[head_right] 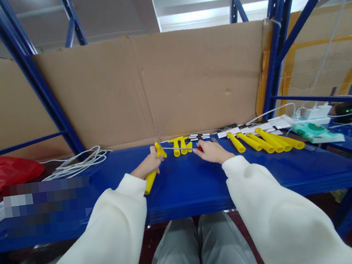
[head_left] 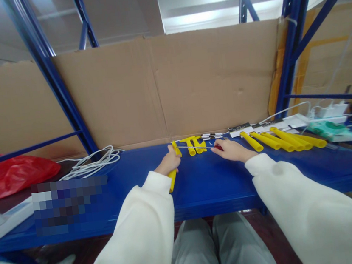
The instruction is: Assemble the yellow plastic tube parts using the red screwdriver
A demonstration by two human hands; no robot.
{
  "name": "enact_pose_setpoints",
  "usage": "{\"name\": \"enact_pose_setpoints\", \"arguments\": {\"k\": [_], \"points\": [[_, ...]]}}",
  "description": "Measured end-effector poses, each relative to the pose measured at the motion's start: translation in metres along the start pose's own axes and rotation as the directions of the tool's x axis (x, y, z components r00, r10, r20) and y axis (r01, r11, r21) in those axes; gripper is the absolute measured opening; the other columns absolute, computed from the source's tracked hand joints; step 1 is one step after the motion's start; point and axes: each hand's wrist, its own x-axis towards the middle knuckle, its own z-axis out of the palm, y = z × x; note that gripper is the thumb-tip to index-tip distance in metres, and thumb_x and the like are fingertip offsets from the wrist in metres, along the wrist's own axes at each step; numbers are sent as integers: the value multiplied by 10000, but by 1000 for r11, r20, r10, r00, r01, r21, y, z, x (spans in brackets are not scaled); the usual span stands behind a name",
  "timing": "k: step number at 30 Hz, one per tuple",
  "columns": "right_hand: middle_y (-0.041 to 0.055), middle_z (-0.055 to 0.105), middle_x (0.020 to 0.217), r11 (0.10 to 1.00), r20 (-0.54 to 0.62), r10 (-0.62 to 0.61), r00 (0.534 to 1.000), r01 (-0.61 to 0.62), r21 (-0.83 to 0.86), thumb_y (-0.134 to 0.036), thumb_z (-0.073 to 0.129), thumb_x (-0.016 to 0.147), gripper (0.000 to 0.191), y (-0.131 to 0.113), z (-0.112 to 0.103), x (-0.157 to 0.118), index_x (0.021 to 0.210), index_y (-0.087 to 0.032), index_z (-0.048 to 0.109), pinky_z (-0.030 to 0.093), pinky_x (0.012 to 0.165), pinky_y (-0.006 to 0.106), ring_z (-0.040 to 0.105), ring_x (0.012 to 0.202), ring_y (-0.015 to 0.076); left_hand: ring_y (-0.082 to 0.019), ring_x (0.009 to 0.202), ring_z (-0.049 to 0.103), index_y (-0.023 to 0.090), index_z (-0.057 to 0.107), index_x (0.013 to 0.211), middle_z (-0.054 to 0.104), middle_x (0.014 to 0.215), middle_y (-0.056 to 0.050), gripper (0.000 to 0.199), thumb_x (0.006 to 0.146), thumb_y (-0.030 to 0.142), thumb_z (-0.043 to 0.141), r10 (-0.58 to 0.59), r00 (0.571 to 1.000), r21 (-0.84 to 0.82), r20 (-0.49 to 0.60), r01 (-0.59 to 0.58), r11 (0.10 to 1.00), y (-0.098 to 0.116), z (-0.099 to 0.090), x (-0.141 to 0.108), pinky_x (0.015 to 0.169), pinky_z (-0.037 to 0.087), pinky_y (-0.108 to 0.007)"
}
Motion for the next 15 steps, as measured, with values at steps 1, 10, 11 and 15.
{"name": "enact_pose_setpoints", "arguments": {"k": [1, 10, 11, 15], "points": [[117, 733, 958, 1000, 0, -12, 1000, 12, -4, -359, 443, 990, 235, 0, 0, 0, 960, -193, 607, 451, 762, 308, 681, 926, 244, -159, 504, 634, 140, 282, 1306, 692, 990, -147, 376, 963, 214, 417, -2, 1000, 0, 2, 2, 1000, 0, 0, 0, 466, 480, -253], [91, 730, 906, 998, -19, 41, 999, -41, -43, -362, 644, 890, 183, 3, -1, 2, 973, -213, 576, 443, 684, 298, 684, 841, 251, -165, 503, 637, 163, 294, 1309, 692, 919, -103, 377, 965, 221, 438, 22, 1000, -20, 5, -22, 1000, -1, 0, 2, 488, 496, -259], [93, 734, 917, 998, -1, 51, 999, -51, -37, -362, 644, 890, 192, 3, -1, 1, 988, -212, 575, 444, 689, 296, 687, 864, 255, -162, 492, 629, 163, 292, 1309, 691, 919, -102, 377, 966, 220, 436, 27, 1000, -23, 10, -27, 999, -1, 0, 2, 483, 492, -257], [116, 738, 1005, 999, 50, 22, 998, -24, 34, -354, 535, 953, 176, 1, -2, 0, 1002, -196, 597, 456, 732, 299, 691, 919, 248, -153, 461, 601, 161, 287, 1309, 694, 932, -113, 376, 962, 208, 425, 18, 1000, -22, 10, -18, 1000, 0, -1, 1, 456, 468, -249]]}}
